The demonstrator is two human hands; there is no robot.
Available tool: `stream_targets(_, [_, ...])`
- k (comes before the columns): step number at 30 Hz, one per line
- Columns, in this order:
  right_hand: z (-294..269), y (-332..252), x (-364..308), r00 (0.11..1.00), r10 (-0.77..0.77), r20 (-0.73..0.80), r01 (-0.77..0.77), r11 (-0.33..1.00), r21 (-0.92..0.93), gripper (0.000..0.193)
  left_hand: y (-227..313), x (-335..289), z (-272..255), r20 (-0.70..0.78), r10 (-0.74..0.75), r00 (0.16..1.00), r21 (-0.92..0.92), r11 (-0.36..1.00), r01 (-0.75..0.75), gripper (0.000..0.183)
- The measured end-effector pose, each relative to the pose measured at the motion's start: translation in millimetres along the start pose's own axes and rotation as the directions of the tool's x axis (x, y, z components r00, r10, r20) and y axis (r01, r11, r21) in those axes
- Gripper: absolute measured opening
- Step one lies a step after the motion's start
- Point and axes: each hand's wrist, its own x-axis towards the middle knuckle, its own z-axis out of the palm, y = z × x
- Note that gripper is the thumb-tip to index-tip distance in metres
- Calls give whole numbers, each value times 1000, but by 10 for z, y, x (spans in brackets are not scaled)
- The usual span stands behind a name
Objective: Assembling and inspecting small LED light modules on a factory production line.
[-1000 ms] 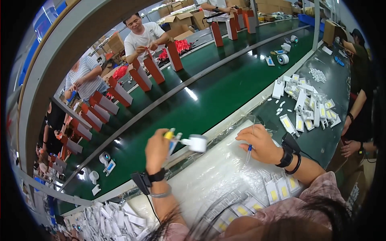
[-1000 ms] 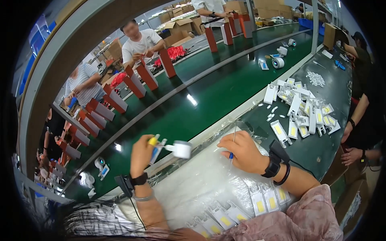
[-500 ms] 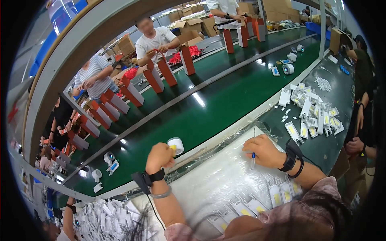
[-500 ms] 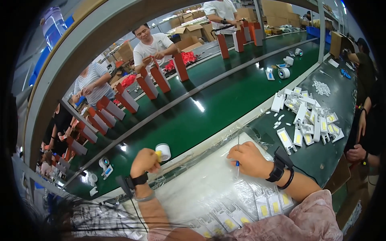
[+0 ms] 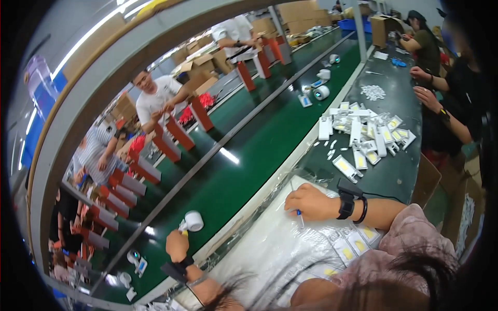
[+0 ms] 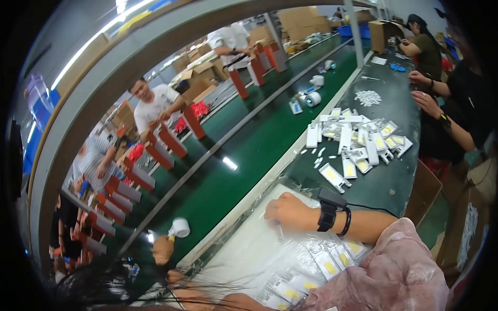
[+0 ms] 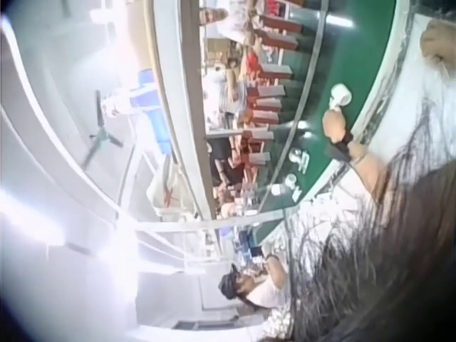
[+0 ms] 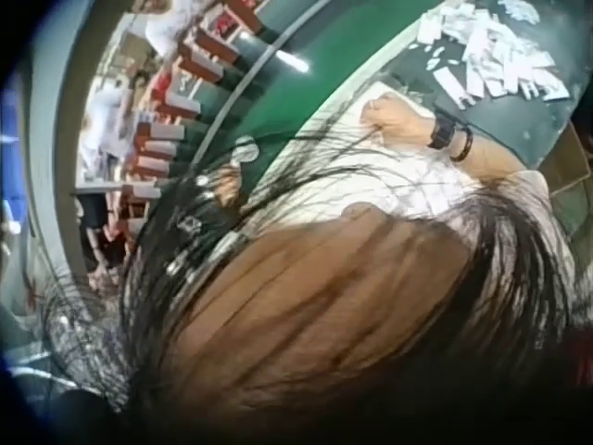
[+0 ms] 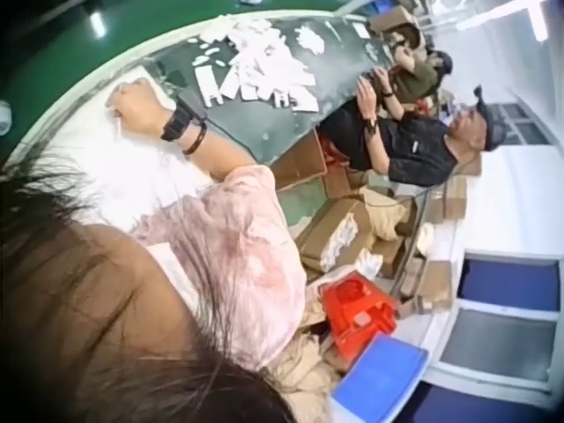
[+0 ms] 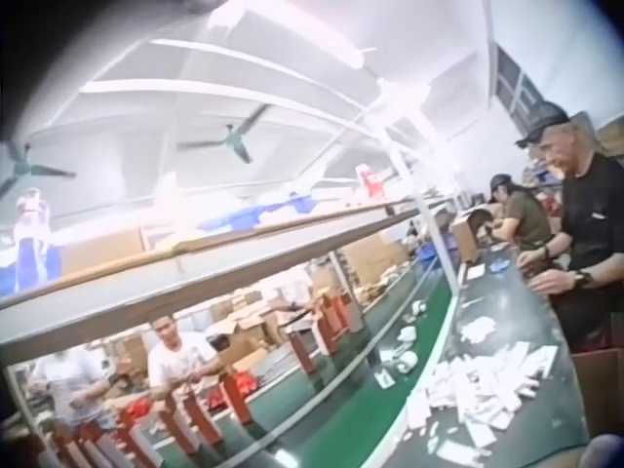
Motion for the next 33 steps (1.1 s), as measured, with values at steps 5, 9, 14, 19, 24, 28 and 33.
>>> stream_targets(5, [-68,-38,3,989,74,130,-66,996,-68,15,318,-133,-366,-25,218,976,-268,939,-217,30])
stream_targets(9, [-270,-52,95,983,107,148,-95,992,-86,14,685,-223,-573,-3,320,947,-377,877,-297,32])
stream_targets(14, [-617,391,237,982,93,166,-55,974,-219,18,811,-435,-685,-122,356,927,-309,874,-376,29])
stream_targets(19, [-916,1639,710,958,287,5,-230,776,-587,18,948,-594,-950,-86,367,926,-273,886,-376,27])
stream_targets(24, [-755,2856,898,801,583,-137,-524,571,-633,21,1152,-637,-1000,-78,389,918,-274,877,-394,30])
stream_targets(28, [-358,3349,856,661,688,-300,-719,467,-514,25,1251,-712,-1090,-60,404,913,-296,866,-403,28])
stream_targets(33, [-341,3166,1088,776,597,-202,-585,563,-584,20,1217,-749,-993,-53,378,924,-267,887,-378,32])
